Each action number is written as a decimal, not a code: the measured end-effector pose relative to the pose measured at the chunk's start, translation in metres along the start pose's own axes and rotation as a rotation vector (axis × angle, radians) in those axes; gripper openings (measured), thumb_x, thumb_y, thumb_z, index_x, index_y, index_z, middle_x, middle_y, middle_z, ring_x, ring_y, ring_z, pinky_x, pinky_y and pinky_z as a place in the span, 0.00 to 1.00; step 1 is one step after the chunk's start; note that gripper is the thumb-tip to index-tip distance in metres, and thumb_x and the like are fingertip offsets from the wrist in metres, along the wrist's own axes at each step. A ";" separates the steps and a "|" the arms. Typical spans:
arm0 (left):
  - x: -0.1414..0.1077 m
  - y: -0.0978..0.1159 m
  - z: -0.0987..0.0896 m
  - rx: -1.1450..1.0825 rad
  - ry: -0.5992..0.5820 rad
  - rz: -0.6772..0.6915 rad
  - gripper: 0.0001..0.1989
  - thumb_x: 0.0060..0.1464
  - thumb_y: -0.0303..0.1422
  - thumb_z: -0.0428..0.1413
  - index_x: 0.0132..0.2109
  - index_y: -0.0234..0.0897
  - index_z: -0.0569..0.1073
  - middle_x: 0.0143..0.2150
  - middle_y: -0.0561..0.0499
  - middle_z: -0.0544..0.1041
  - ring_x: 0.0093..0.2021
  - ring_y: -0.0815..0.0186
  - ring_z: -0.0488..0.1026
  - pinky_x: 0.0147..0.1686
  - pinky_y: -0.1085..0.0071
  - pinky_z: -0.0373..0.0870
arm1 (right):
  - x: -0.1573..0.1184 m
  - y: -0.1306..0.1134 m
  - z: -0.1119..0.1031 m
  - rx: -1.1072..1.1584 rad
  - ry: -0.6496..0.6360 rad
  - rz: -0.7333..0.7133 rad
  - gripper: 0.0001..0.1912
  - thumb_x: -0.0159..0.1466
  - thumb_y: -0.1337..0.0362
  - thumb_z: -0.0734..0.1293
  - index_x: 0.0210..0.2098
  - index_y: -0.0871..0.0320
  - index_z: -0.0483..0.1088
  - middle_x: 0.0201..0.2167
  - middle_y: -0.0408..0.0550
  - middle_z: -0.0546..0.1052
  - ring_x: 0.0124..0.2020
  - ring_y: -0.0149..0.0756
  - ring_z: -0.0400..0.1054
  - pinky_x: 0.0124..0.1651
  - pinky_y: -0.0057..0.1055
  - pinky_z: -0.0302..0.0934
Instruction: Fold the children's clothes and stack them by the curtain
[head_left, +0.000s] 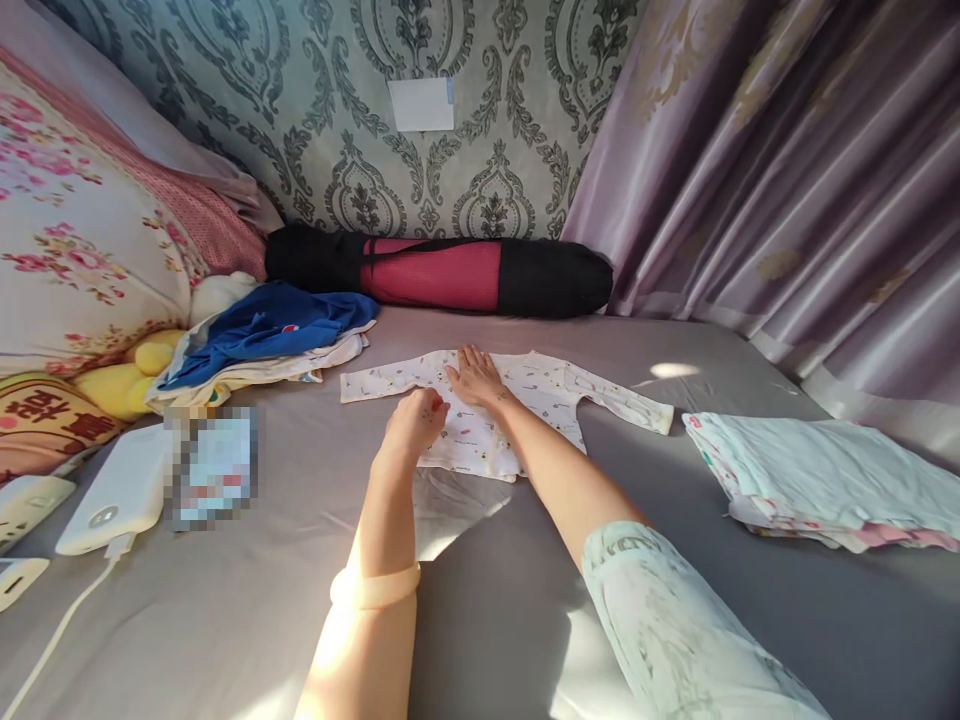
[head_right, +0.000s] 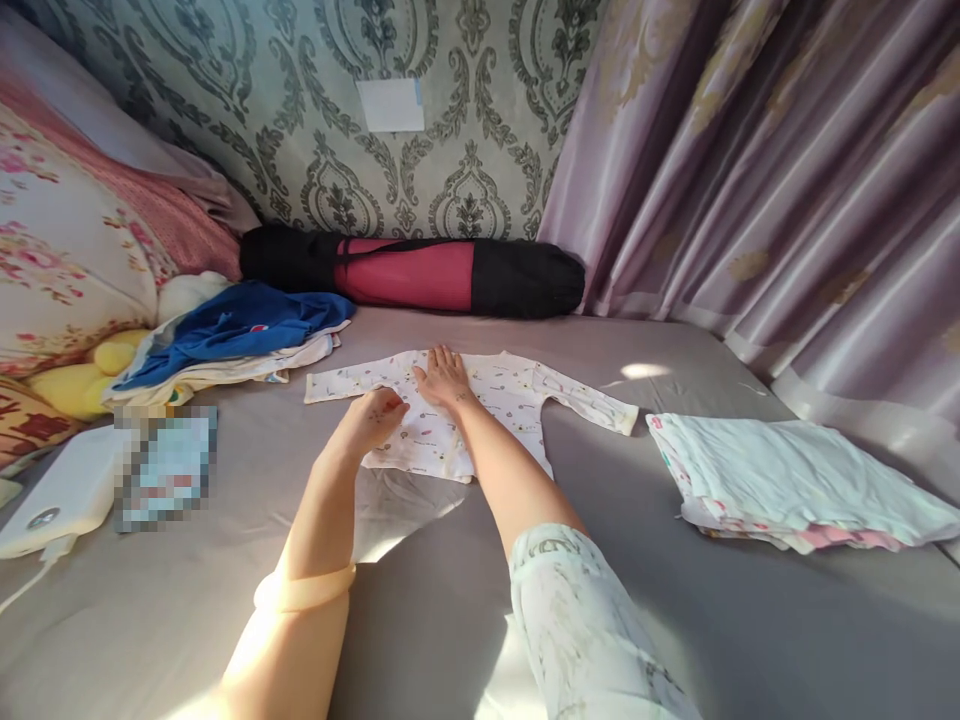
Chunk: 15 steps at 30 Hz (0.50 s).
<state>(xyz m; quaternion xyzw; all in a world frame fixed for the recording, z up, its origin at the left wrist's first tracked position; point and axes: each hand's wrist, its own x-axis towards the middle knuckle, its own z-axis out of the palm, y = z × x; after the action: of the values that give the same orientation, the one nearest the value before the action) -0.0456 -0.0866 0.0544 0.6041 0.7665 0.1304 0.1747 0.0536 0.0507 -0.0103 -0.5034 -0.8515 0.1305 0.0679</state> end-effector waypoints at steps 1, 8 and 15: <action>0.001 0.003 0.004 -0.001 -0.007 0.031 0.09 0.60 0.33 0.50 0.39 0.37 0.75 0.41 0.44 0.79 0.41 0.61 0.75 0.35 0.72 0.64 | 0.001 0.001 0.000 0.014 -0.001 -0.008 0.37 0.72 0.51 0.46 0.71 0.72 0.46 0.73 0.59 0.45 0.73 0.45 0.34 0.72 0.43 0.29; 0.004 0.011 0.025 -0.029 0.014 0.202 0.14 0.61 0.25 0.46 0.49 0.36 0.73 0.46 0.43 0.78 0.47 0.61 0.74 0.43 0.72 0.67 | -0.015 0.030 -0.033 0.140 0.112 0.082 0.34 0.73 0.54 0.42 0.71 0.67 0.45 0.73 0.55 0.46 0.73 0.38 0.37 0.71 0.34 0.36; 0.008 0.006 0.046 -0.044 0.039 0.267 0.15 0.60 0.25 0.46 0.51 0.37 0.72 0.53 0.43 0.74 0.55 0.59 0.69 0.55 0.66 0.64 | -0.075 0.092 -0.042 -0.052 0.106 0.334 0.35 0.72 0.54 0.45 0.71 0.71 0.46 0.73 0.60 0.45 0.73 0.46 0.34 0.71 0.44 0.31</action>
<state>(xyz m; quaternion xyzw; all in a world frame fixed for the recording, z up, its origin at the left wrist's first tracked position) -0.0220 -0.0780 0.0141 0.6941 0.6794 0.1813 0.1540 0.1774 0.0333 0.0048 -0.6455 -0.7544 0.0913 0.0768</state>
